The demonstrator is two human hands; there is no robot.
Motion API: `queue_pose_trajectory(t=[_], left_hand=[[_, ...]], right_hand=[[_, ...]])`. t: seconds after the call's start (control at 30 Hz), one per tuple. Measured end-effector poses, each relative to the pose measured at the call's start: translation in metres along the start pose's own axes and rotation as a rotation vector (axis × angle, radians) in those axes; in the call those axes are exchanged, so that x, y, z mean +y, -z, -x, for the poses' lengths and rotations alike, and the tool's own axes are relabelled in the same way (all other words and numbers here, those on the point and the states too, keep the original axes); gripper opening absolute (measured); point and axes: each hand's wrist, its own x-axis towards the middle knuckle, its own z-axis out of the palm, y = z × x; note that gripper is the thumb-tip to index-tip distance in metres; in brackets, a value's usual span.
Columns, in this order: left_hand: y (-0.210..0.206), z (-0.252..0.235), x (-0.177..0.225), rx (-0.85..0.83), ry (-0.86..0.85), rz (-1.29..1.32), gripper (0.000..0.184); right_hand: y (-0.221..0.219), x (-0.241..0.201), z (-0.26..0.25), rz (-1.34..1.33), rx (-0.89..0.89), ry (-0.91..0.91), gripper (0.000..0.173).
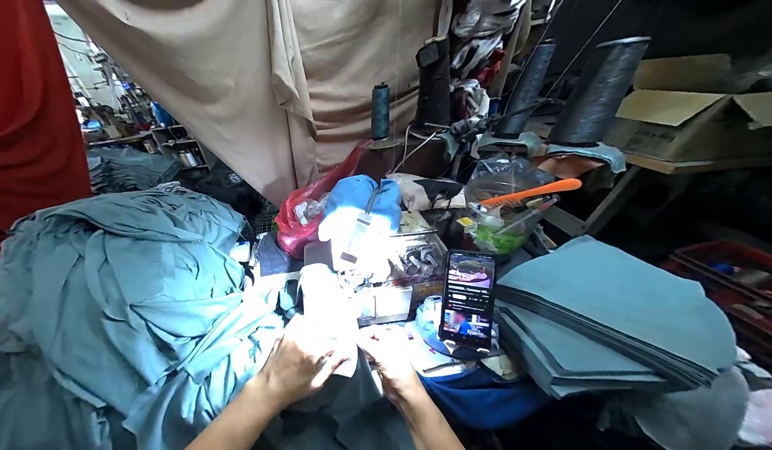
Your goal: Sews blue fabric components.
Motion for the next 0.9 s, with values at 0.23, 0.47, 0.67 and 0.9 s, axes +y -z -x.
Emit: queue_pose_trajectory(t=[0.23,0.47,0.67,0.9], left_hand=[[-0.027,-0.028,0.005,-0.173,0.217,0.056,0.040],[-0.041,-0.014,0.011,-0.014,0.201,-0.150,0.037],[-0.041,-0.013,0.016,0.048,0.221,-0.205,0.036],[-0.044,-0.019,0.011,0.028,0.233,-0.237,0.034]], right_hand=[[0.002,-0.006,0.002,-0.016,-0.018,-0.082,0.006],[0.007,-0.009,0.010,-0.025,-0.015,-0.090,0.012],[0.006,-0.006,0.016,0.005,0.001,-0.073,0.015],[-0.003,-0.016,-0.008,0.060,0.095,-0.040,0.011]])
